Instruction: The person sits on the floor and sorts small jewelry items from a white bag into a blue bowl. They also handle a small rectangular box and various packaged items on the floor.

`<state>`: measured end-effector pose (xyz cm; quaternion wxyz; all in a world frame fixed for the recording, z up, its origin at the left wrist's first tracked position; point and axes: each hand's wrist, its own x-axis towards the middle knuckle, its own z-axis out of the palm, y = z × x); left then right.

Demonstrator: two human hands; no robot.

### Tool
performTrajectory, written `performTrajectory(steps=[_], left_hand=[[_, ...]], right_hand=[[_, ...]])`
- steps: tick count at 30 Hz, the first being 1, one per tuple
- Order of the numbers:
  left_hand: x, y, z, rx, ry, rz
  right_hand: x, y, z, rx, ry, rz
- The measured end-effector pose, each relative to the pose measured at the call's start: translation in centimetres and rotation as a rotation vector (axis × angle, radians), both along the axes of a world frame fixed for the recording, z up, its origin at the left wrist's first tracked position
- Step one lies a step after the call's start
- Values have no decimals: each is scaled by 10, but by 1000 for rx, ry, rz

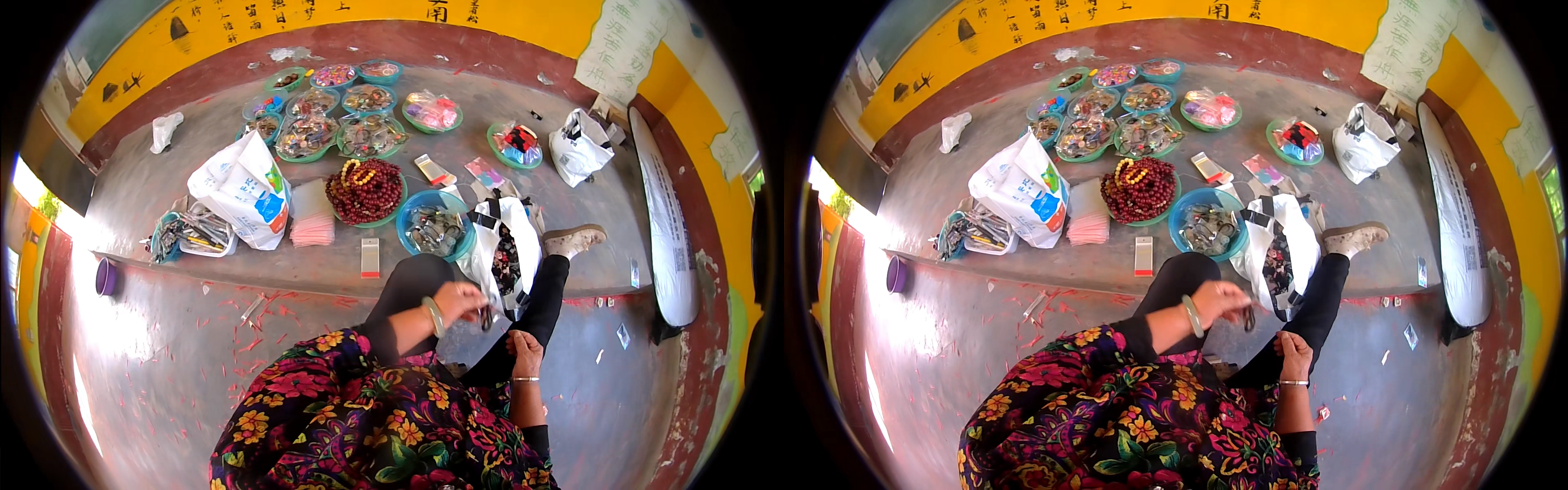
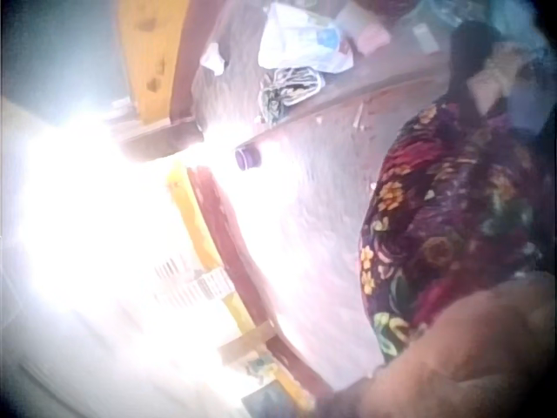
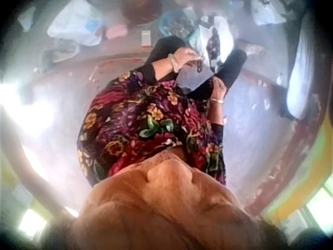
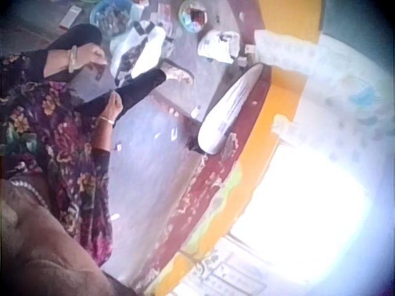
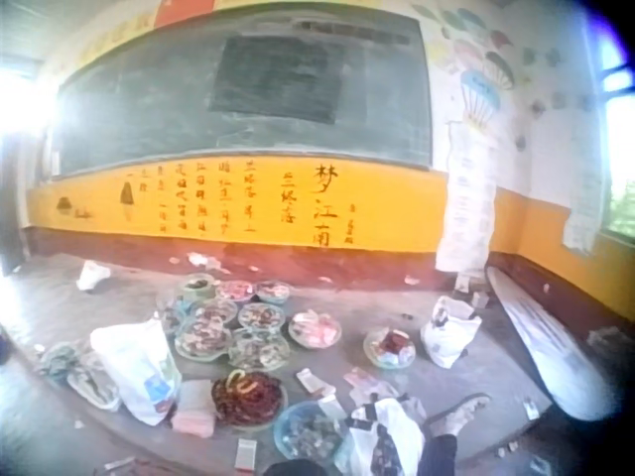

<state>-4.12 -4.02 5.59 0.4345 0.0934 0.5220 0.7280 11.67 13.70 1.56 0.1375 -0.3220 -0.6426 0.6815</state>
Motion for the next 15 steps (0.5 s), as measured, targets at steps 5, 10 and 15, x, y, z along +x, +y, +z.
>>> performTrajectory(steps=[5,10,15], left_hand=[[-55,-30,25,228,-134,305],[-55,-45,47,211,-140,384],[-27,-31,46,143,-121,290]], right_hand=[[8,16,-21,122,-78,52],[-5,8,-22,115,-89,119],[-22,-9,1,-22,-36,210]])
